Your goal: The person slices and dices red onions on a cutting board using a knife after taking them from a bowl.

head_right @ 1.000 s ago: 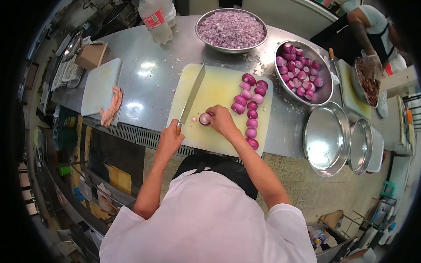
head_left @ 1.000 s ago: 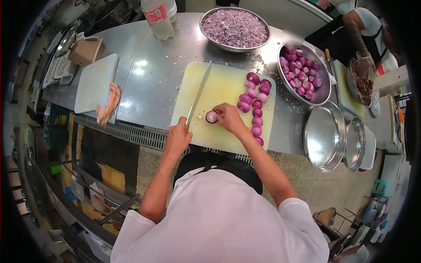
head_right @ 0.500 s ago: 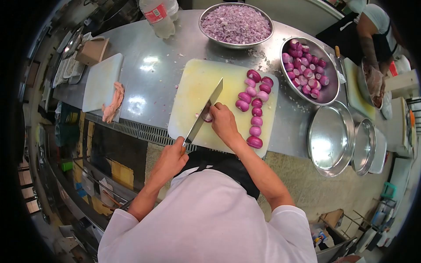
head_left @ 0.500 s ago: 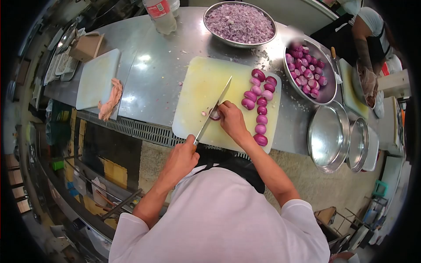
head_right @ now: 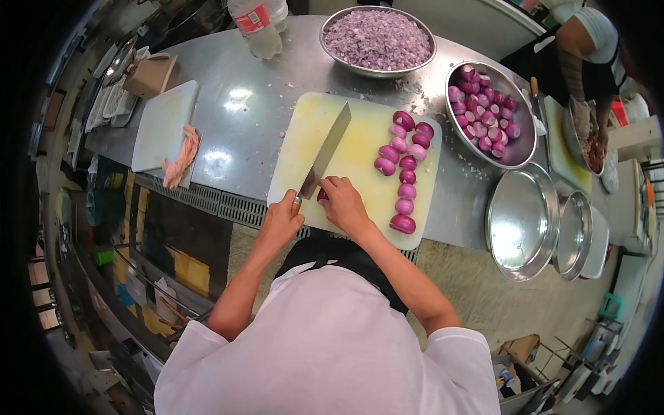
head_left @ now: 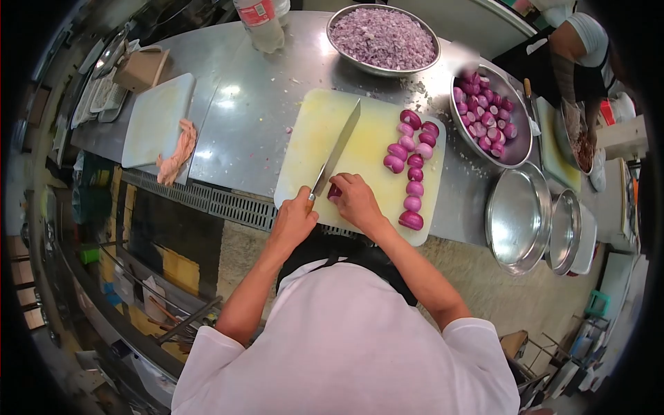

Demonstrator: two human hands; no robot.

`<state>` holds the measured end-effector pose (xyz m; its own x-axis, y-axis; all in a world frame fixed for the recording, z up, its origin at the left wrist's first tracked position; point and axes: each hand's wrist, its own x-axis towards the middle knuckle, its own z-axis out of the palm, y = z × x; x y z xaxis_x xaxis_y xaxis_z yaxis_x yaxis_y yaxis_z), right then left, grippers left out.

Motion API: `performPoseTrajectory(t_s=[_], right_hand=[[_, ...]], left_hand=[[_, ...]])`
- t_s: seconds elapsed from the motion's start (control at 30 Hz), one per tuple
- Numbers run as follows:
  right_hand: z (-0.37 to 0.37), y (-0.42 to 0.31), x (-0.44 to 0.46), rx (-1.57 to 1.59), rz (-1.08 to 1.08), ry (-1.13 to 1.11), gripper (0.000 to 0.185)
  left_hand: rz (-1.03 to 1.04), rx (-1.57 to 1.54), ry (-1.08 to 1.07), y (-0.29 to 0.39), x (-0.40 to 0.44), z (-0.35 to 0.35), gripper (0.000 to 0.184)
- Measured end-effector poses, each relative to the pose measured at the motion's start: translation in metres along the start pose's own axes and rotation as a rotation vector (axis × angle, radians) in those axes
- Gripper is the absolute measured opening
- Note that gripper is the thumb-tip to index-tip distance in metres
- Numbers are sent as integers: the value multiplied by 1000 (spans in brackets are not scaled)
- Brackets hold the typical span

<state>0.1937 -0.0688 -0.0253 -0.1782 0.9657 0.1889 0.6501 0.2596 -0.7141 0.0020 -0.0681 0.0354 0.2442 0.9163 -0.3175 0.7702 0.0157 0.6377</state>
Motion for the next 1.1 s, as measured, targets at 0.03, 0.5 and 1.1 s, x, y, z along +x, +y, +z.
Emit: performPoseTrajectory(t_s=[0.03, 0.5, 1.1], right_hand=[[-3, -3, 0, -2, 34, -31, 27], [3, 12, -4, 55, 33, 69, 10], [7, 14, -12, 209, 9, 193, 7]], left_hand=[[-1, 2, -3, 1, -1, 0, 27], [106, -66, 34, 25, 15, 21, 29], [9, 33, -45, 42, -22, 5, 32]])
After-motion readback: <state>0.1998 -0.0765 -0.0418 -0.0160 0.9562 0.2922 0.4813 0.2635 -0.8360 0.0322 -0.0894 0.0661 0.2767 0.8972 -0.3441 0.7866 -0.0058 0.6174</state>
